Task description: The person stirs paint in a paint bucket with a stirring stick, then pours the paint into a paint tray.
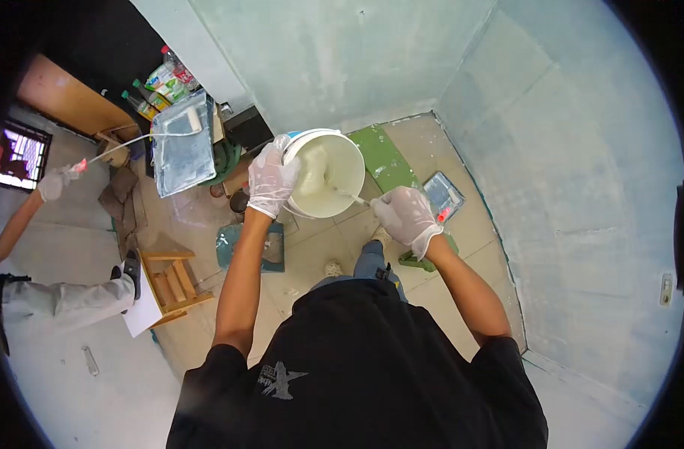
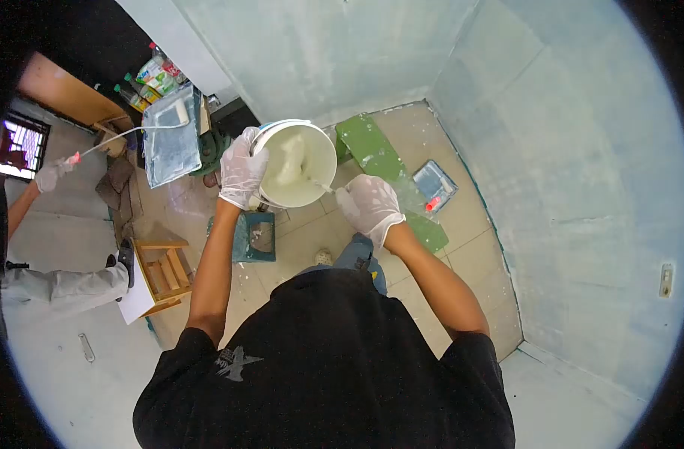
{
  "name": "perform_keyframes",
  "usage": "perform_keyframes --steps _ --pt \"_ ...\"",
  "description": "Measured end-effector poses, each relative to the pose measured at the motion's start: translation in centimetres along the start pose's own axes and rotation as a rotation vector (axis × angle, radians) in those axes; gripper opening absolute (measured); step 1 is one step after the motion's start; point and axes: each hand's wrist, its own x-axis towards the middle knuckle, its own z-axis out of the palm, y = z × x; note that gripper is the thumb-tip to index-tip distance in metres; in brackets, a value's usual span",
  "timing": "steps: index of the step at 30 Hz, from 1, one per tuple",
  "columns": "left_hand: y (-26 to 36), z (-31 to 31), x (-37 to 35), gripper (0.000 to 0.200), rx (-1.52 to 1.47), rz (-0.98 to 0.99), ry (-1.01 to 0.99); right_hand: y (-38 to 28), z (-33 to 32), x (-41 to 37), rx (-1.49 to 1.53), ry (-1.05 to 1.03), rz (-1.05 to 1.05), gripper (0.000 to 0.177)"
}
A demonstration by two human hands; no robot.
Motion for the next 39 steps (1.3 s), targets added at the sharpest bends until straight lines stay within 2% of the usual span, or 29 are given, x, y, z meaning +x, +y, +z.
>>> perform_keyframes --steps 1,3,5,7,9,10,11,13,15,17,19,21,23,25,26,29,30,33,34,35,37,38,39 --pt "0.2 0.1 0.2 0.026 0.009 -0.028 -0.036 0.4 -0.1 0.3 0.018 -0.078 0.005 0.034" --pt "0.8 0.2 0.6 0.026 0.006 -0.035 -0.057 0.4 -0.3 0.5 0.095 -0.061 0.050 0.035" --pt "0.9 0.3 1.0 0.026 0.004 -0.046 -0.071 -0.1 -0.8 0.7 -0.113 0.081 0.045 0.037" --pt "1.1 0.5 1.0 0.026 0.045 -0.033 -0.061 0.6 -0.4 0.8 -0.123 0.032 0.009 0.038" --pt "1.8 0.5 1.1 0.028 0.035 -0.086 -0.108 0.1 -0.8 0.6 0.061 -0.025 0.038 0.038" --pt "2.0 0.5 1.0 0.028 0.012 -0.062 -0.090 -0.4 -1.2 0.2 0.008 0.090 -0.018 0.037" --pt "2.0 0.5 1.0 0.029 -0.011 -0.042 -0.073 -0.1 -1.2 0.3 0.005 0.092 -0.020 0.037" --pt "1.5 0.4 0.9 0.029 0.001 -0.043 -0.077 1.1 -0.6 0.7 -0.077 0.010 -0.047 0.036" --pt "1.5 0.3 1.1 0.029 0.023 -0.038 -0.091 1.1 -0.4 0.7 0.013 -0.061 -0.023 0.035" --pt "1.5 0.3 1.2 0.030 0.014 -0.037 -0.093 0.5 -0.5 0.3 0.033 0.102 0.040 0.037" --pt "0.8 0.5 1.1 0.030 0.048 0.012 -0.033 0.7 -0.2 0.6 -0.088 0.100 0.020 0.039" --pt "0.7 0.0 1.2 0.031 0.040 -0.022 -0.106 0.1 -0.4 0.8 0.179 -0.124 0.122 0.039" --pt "0.4 0.1 1.3 0.032 0.026 0.003 -0.095 -0.3 -0.7 0.9 0.163 -0.050 0.145 0.037" --pt "0.2 0.2 1.1 0.034 0.026 0.012 -0.087 0.0 -0.4 0.8 -0.047 0.077 0.099 0.037" --pt "0.1 0.1 1.0 0.036 0.025 0.026 -0.085 -0.6 -0.9 0.6 -0.049 -0.052 0.100 0.039" --pt "-0.1 0.1 1.0 0.037 0.053 0.008 -0.095 -0.5 -0.5 0.6 0.126 -0.007 0.112 0.039" --pt "-0.3 -0.1 0.9 0.037 0.054 0.003 -0.095 -0.4 -0.3 0.6 0.129 0.089 0.079 0.040" --pt "-0.6 -0.7 0.9 0.040 0.095 0.023 -0.108 -0.4 0.0 0.5 -0.036 0.029 0.048 0.040" --pt "-0.6 -0.7 0.9 0.041 0.106 0.034 -0.112 -0.6 -0.3 0.4 -0.010 -0.057 0.026 0.040" --pt "-0.6 -0.7 0.7 0.041 0.105 0.034 -0.112 -1.0 -0.4 0.0 -0.011 -0.057 0.026 0.040" --pt "-0.5 -0.7 0.8 0.030 0.059 0.063 -0.045 -2.0 -0.6 -0.1 0.141 0.044 0.106 0.040" --pt "-0.5 -0.9 0.7 0.030 0.060 0.061 -0.045 -1.6 -0.3 0.1 -0.025 0.133 0.058 0.039" --pt "-0.4 -1.1 0.8 0.030 0.069 0.057 -0.053 -1.4 -0.2 0.1 -0.024 0.129 0.059 0.039"
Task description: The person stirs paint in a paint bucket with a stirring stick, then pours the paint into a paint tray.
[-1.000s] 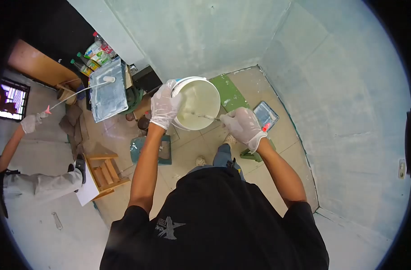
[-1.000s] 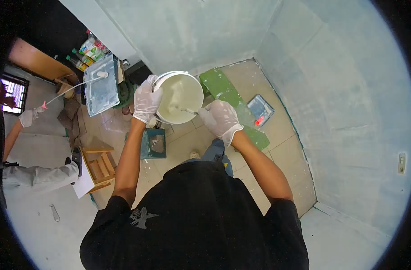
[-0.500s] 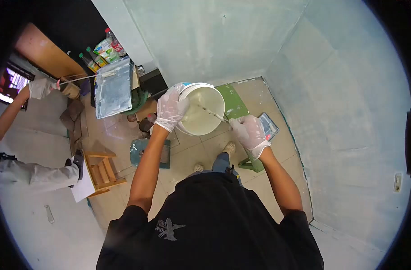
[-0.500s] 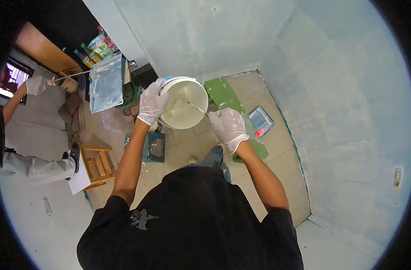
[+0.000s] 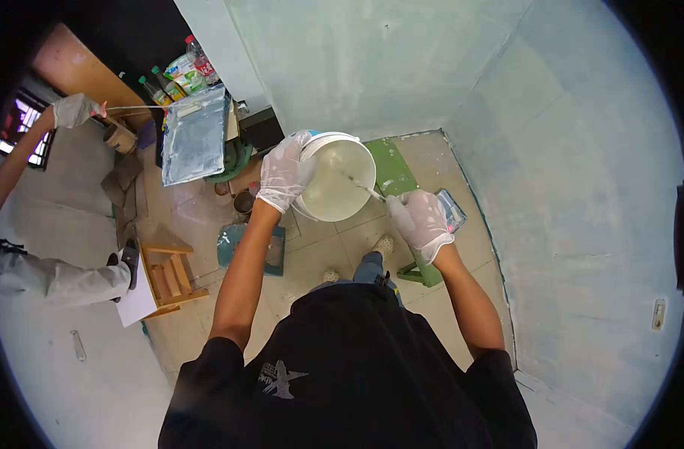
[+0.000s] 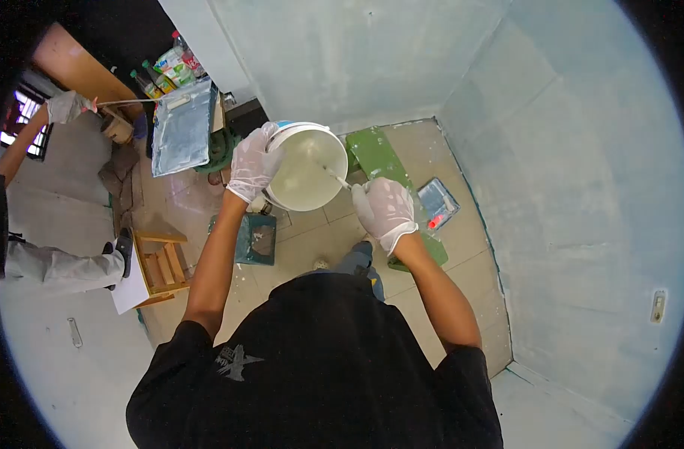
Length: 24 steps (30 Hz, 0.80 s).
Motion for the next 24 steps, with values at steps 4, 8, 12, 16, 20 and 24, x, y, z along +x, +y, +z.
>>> perform_keyframes --steps 4,8,12,16,20,24 --pt "0.6 -0.7 0.1 0.030 -0.009 -0.068 -0.041 -0.5 -0.2 0.2 0.111 -0.233 0.067 0.039" --pt "-0.1 -0.6 -0.3 0.030 0.014 0.037 0.063 -0.7 -0.1 -0.2 -0.020 -0.143 0.007 0.039" --pt "0.1 -1.0 -0.3 0.033 0.011 -0.023 -0.017 -0.6 -0.4 0.0 0.095 -0.140 0.044 0.039" --pt "0.4 -1.2 -0.3 0.034 0.030 -0.024 -0.031 -0.7 -0.6 -0.2 -0.041 -0.232 -0.035 0.039" --pt "0.7 -1.5 -0.5 0.034 0.034 -0.011 -0.018 -0.7 -0.7 -0.1 0.093 -0.078 0.040 0.038" --pt "0.7 -1.1 -0.4 0.040 0.087 -0.049 -0.083 -0.2 -0.2 -0.4 -0.020 -0.190 -0.033 0.039"
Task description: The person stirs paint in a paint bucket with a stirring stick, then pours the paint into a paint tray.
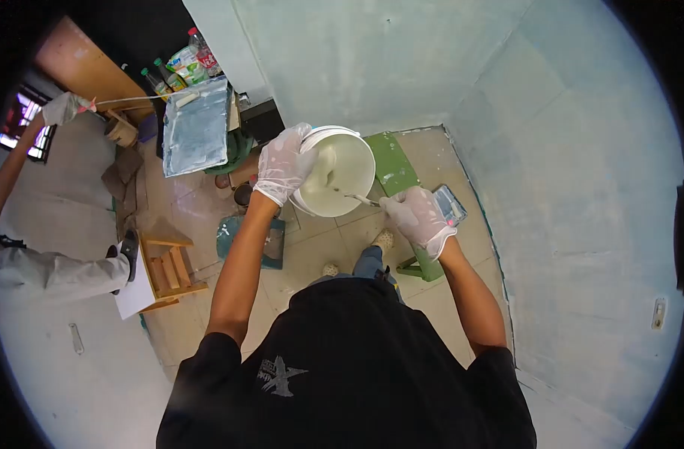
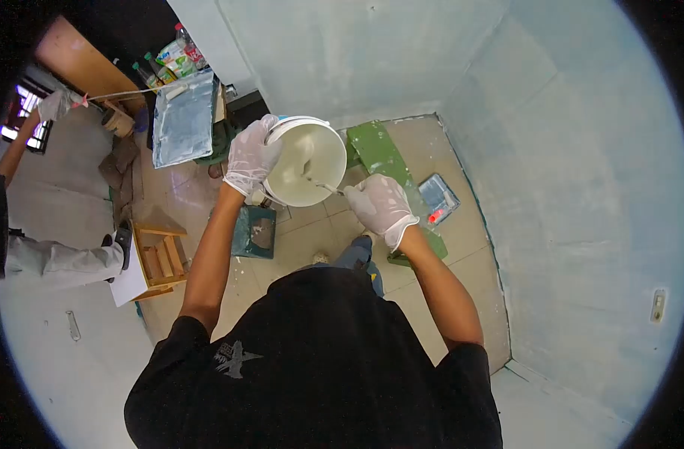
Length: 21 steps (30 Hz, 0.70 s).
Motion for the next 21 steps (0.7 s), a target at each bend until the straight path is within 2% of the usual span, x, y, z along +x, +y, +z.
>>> perform_keyframes --steps 1,2,4,6,8,9,10,12,13,16,17,18,21 --pt "0.0 0.2 0.1 0.041 0.002 0.004 -0.011 -0.5 -0.4 -0.4 0.146 -0.020 0.069 0.040" --pt "0.2 0.2 0.0 0.041 0.001 0.008 -0.012 -0.2 -0.4 -0.5 0.146 -0.017 0.071 0.040" --pt "0.4 0.3 -0.2 0.039 -0.016 0.022 0.025 0.5 -0.1 -0.2 -0.035 0.154 0.047 0.040" --pt "0.8 0.2 -0.1 0.039 -0.011 0.028 0.009 0.3 -0.2 -0.8 -0.041 0.103 0.068 0.040" --pt "1.1 0.5 0.1 0.038 -0.011 0.035 -0.007 -0.4 -0.7 -1.6 0.167 -0.042 0.028 0.041" --pt "1.0 0.7 0.2 0.037 -0.020 0.051 0.003 0.2 -0.2 -1.2 0.165 0.043 0.035 0.041" --pt "1.0 0.8 0.1 0.036 -0.027 0.064 0.012 0.5 -0.1 -1.0 0.166 0.041 0.036 0.041" --pt "1.5 0.5 0.3 0.036 -0.028 0.068 -0.006 0.8 -0.1 -1.0 -0.145 0.220 -0.038 0.041" --pt "1.8 0.5 0.5 0.036 -0.033 0.074 -0.019 0.7 -0.2 -1.2 -0.112 0.152 -0.073 0.041" --pt "1.8 0.7 0.9 0.036 -0.009 0.085 -0.016 -0.1 -0.9 -1.4 0.027 0.121 -0.025 0.041" --pt "1.7 0.7 1.1 0.036 -0.026 0.102 -0.007 0.2 -0.8 -1.1 -0.020 0.211 -0.028 0.041" --pt "1.7 0.7 1.1 0.036 -0.025 0.104 -0.008 0.5 -0.7 -1.0 -0.019 0.213 -0.027 0.041" --pt "1.9 1.1 1.2 0.036 -0.064 0.088 0.007 0.9 -1.1 -1.1 0.000 -0.029 -0.032 0.042"
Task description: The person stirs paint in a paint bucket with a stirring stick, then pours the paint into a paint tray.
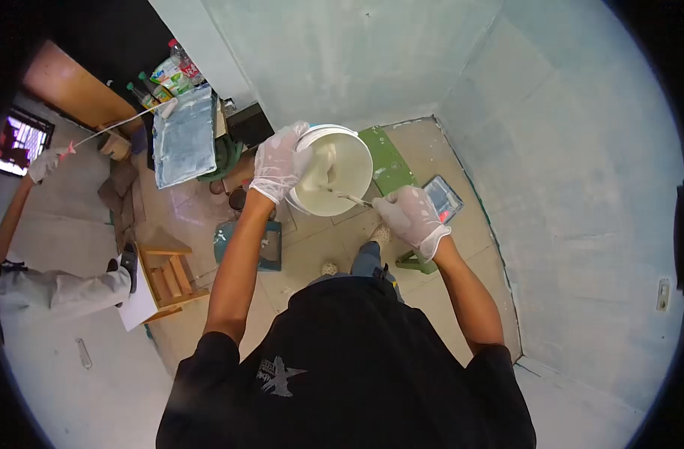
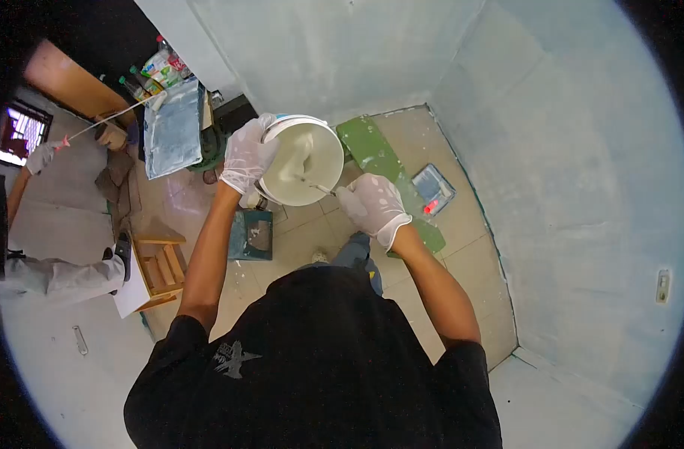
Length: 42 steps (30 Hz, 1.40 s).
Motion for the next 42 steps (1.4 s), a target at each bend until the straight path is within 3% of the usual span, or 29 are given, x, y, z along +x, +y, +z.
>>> perform_keyframes --steps 4,5,7,9,11,12,17,20,23,24,25,27,28,32,34,36,39,40,42 --pt "-0.1 0.2 0.0 0.039 0.027 0.055 0.022 1.0 1.0 -0.2 -0.103 0.268 -0.058 0.040" --pt "0.2 -0.2 0.1 0.039 0.029 0.058 0.016 0.8 0.9 -0.2 -0.097 0.269 -0.054 0.040" --pt "0.9 -0.5 0.7 0.039 0.042 -0.063 -0.093 0.2 0.1 -0.2 0.045 0.030 -0.003 0.040" --pt "0.3 -0.1 0.8 0.038 0.031 -0.026 -0.063 0.0 0.0 -0.4 0.083 0.083 0.001 0.040" --pt "-0.2 0.0 0.6 0.037 0.042 0.042 -0.005 0.3 0.4 -0.2 -0.121 0.278 -0.031 0.040" --pt "-0.2 0.0 0.7 0.037 0.023 0.032 -0.005 0.4 0.6 -0.4 -0.119 0.205 -0.042 0.041" --pt "0.4 -0.3 1.0 0.036 0.049 0.012 -0.041 0.2 0.7 -0.5 -0.018 0.223 -0.050 0.043" --pt "0.3 -0.4 1.0 0.035 0.058 0.038 -0.035 0.7 1.2 -0.8 -0.132 0.190 -0.170 0.044" --pt "1.0 -0.9 0.9 0.036 0.078 0.040 -0.041 -0.1 0.7 -1.2 -0.008 0.227 -0.046 0.043" --pt "0.5 -0.5 0.9 0.036 0.094 0.030 -0.040 1.1 2.2 -0.9 -0.070 0.510 -0.199 0.043" --pt "0.3 -0.6 0.9 0.036 0.099 0.031 -0.040 1.4 2.3 -0.8 -0.066 0.511 -0.201 0.043" --pt "1.0 -0.9 1.1 0.036 0.101 0.001 -0.062 1.3 1.7 -0.7 -0.137 0.171 -0.194 0.042" --pt "1.4 -1.1 1.0 0.036 0.083 0.008 -0.047 0.8 1.5 -0.5 0.002 0.098 -0.080 0.044" --pt "1.1 -1.2 1.1 0.037 0.088 -0.010 -0.090 1.3 1.3 -0.2 -0.142 0.332 -0.085 0.046" --pt "0.5 -0.8 0.9 0.036 0.108 0.056 -0.003 1.3 1.4 -0.5 -0.095 0.255 -0.129 0.045" --pt "1.0 -1.1 1.2 0.036 0.093 0.012 -0.067 1.1 1.1 -0.4 0.021 0.142 -0.127 0.043" --pt "0.3 -0.9 1.1 0.037 0.084 0.020 -0.058 0.3 0.6 -0.5 -0.085 0.259 -0.069 0.045" --pt "0.0 -0.7 1.1 0.037 0.081 0.057 -0.029 0.5 0.9 -0.1 -0.158 0.158 -0.020 0.045" --pt "0.6 -1.1 1.2 0.039 0.092 0.009 -0.076 1.0 1.7 -0.3 -0.059 0.163 -0.107 0.045"
